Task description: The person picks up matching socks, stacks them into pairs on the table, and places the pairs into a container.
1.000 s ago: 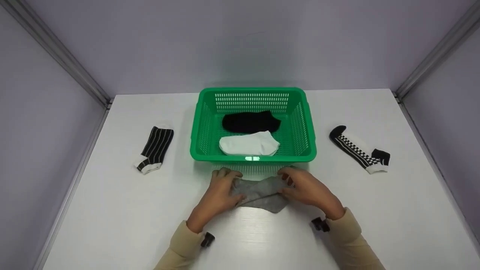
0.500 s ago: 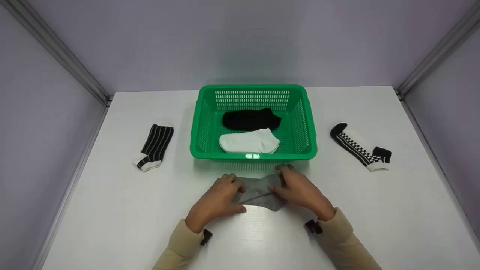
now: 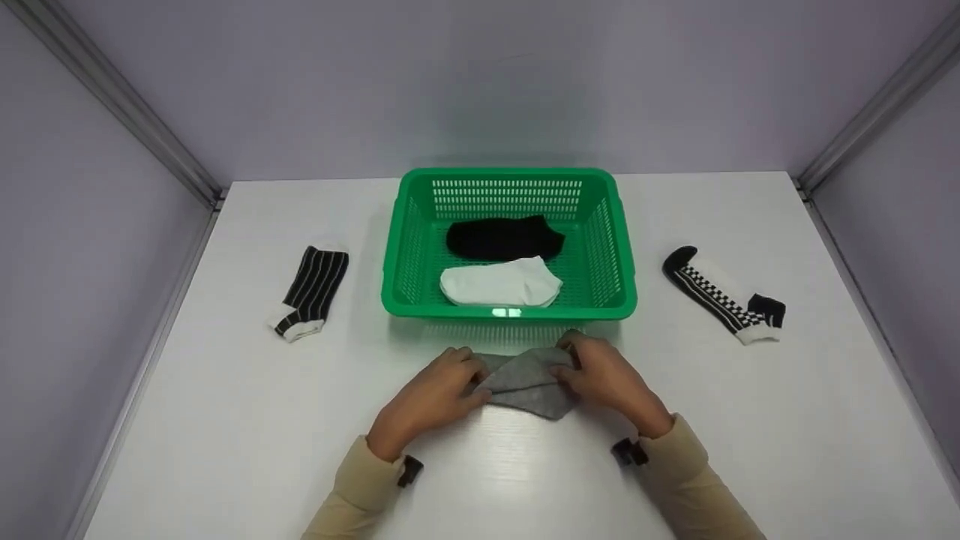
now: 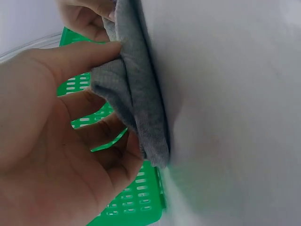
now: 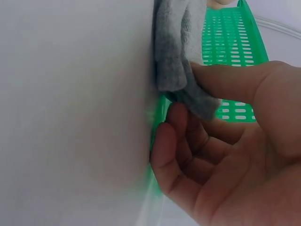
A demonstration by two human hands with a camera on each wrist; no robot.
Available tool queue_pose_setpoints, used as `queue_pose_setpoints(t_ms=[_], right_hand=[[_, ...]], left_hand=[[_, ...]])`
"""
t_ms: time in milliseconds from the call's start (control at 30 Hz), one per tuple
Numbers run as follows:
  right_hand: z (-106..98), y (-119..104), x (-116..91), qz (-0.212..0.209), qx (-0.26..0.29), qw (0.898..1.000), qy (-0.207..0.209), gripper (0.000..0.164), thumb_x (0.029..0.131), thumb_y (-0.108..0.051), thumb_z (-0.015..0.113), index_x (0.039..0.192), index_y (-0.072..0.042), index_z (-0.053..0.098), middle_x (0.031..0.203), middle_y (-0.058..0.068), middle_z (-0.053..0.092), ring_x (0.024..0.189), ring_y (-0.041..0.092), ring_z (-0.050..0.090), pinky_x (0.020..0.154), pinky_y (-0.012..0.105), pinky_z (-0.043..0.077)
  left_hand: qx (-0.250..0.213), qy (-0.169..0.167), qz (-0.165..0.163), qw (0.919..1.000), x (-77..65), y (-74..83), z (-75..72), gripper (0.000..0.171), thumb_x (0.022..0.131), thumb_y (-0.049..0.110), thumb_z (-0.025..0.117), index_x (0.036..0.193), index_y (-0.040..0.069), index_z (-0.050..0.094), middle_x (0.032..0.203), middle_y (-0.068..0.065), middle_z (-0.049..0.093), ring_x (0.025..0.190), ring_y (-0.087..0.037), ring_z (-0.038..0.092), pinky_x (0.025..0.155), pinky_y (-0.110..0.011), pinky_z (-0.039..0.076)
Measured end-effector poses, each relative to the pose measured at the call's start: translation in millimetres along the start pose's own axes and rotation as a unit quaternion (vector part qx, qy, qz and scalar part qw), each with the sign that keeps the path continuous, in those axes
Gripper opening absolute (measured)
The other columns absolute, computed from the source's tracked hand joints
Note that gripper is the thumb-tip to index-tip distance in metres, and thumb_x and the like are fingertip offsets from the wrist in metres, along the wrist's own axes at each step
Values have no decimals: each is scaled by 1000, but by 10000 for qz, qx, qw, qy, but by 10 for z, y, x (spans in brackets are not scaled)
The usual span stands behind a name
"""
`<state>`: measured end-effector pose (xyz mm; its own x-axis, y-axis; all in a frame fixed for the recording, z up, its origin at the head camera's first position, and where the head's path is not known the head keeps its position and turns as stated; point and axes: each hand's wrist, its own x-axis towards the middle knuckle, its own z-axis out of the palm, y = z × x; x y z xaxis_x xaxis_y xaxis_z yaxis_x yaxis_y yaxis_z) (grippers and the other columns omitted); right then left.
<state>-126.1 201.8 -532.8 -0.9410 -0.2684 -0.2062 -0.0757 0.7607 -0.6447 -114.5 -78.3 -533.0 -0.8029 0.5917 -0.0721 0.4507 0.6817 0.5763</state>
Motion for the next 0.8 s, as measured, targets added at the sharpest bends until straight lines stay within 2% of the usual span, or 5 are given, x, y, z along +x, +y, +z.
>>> queue_pose_setpoints(t_ms=[233, 400, 467, 633, 800], right_hand=[[-168, 47, -1, -627, 862, 9943, -83, 13, 97, -22, 76, 97, -12, 68, 79, -4, 51, 76, 13, 52, 66, 26, 45], [-339, 75, -59, -833, 1581, 9816, -669, 21, 98, -31, 75, 96, -12, 66, 88, -4, 58, 85, 12, 57, 77, 26, 50], [-390, 75, -84, -804, 1749, 9773, -889, 22, 98, -31, 75, 98, -11, 67, 94, -4, 63, 88, 12, 58, 82, 26, 51], [-448, 74, -123, -627, 1633, 9782, -1122, 29, 98, -34, 76, 86, -11, 61, 80, -6, 54, 72, 7, 48, 64, 21, 40], [-430, 107, -124, -425, 1255, 9830, -1269, 42, 97, -40, 74, 70, -17, 51, 64, -10, 37, 58, 6, 35, 52, 22, 27]], left_hand=[[-891, 321, -1, 9955, 4, -26, -106, 11, 106, 18, 60, 110, 12, 68, 91, 1, 64, 86, -12, 54, 79, -32, 50], [-1912, 637, -17, 9795, -12, -62, -187, 12, 108, 26, 59, 116, 18, 64, 104, 4, 71, 94, -9, 58, 90, -33, 51], [-2238, 724, -25, 9720, -13, -82, -201, 13, 108, 29, 60, 117, 20, 64, 110, 4, 72, 92, -9, 56, 88, -31, 49], [-2649, 830, -151, 9606, 15, -154, -197, 14, 106, 29, 64, 117, 21, 67, 110, 1, 70, 77, -9, 47, 74, -24, 43], [-2960, 758, -523, 9507, 52, -264, -163, 25, 102, 28, 70, 124, 17, 67, 117, -4, 70, 89, -9, 61, 79, -25, 53]])
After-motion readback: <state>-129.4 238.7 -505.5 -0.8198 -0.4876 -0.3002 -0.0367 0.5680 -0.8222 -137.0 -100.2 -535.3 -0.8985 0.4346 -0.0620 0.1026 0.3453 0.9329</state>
